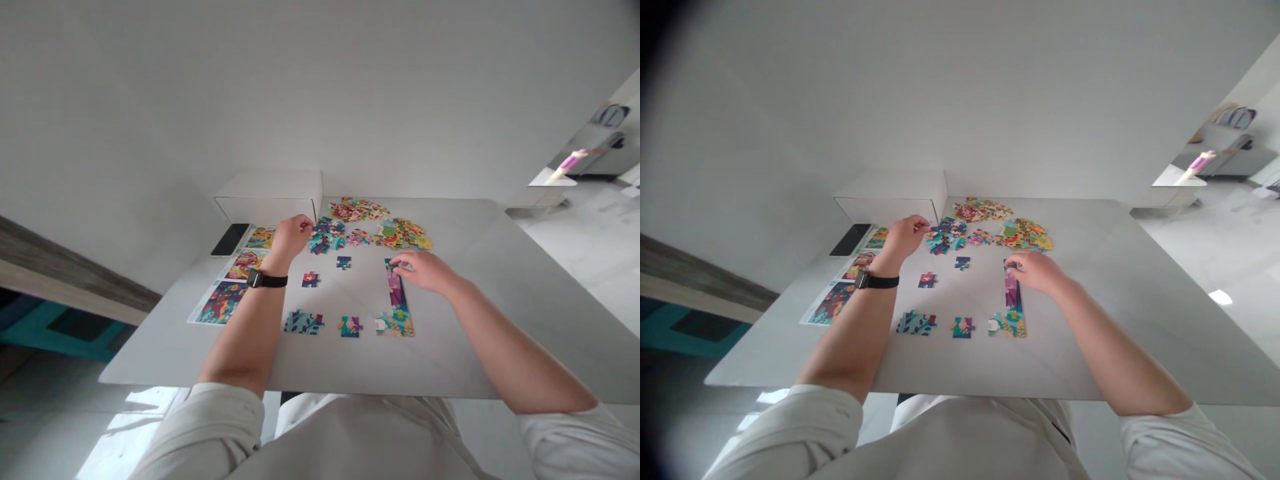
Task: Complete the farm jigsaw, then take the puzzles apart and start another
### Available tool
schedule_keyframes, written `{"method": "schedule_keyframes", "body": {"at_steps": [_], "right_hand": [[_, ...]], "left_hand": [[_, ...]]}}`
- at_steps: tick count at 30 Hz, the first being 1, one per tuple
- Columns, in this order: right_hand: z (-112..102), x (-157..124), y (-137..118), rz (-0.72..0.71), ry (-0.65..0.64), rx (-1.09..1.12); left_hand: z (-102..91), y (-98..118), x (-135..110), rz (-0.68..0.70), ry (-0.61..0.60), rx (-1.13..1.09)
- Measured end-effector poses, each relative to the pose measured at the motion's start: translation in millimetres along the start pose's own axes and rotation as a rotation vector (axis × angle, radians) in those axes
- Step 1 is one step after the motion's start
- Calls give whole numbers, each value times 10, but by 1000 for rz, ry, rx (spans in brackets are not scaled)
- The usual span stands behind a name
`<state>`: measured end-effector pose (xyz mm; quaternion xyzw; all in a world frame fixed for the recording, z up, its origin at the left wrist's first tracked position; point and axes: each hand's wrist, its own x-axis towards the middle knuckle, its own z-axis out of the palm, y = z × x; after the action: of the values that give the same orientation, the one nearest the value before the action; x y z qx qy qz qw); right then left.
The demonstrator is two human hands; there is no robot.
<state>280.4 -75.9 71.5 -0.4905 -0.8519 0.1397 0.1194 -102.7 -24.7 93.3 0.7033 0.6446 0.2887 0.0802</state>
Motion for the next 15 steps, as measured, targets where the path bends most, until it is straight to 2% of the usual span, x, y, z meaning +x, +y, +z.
{"method": "schedule_keyframes", "body": {"at_steps": [3, 6, 10, 15], "right_hand": [[-10, 210, 7, 13, -25, 19], [-3, 472, -7, 8, -34, 30], [40, 843, -105, -27, -15, -12], [191, 1252, -278, -29, -66, -116]], "left_hand": [[100, -265, 44, -38, -23, 36], [112, -415, 63, -122, -58, 70], [106, -494, 77, -175, -103, 101], [300, -504, 35, -75, -106, 56]]}}
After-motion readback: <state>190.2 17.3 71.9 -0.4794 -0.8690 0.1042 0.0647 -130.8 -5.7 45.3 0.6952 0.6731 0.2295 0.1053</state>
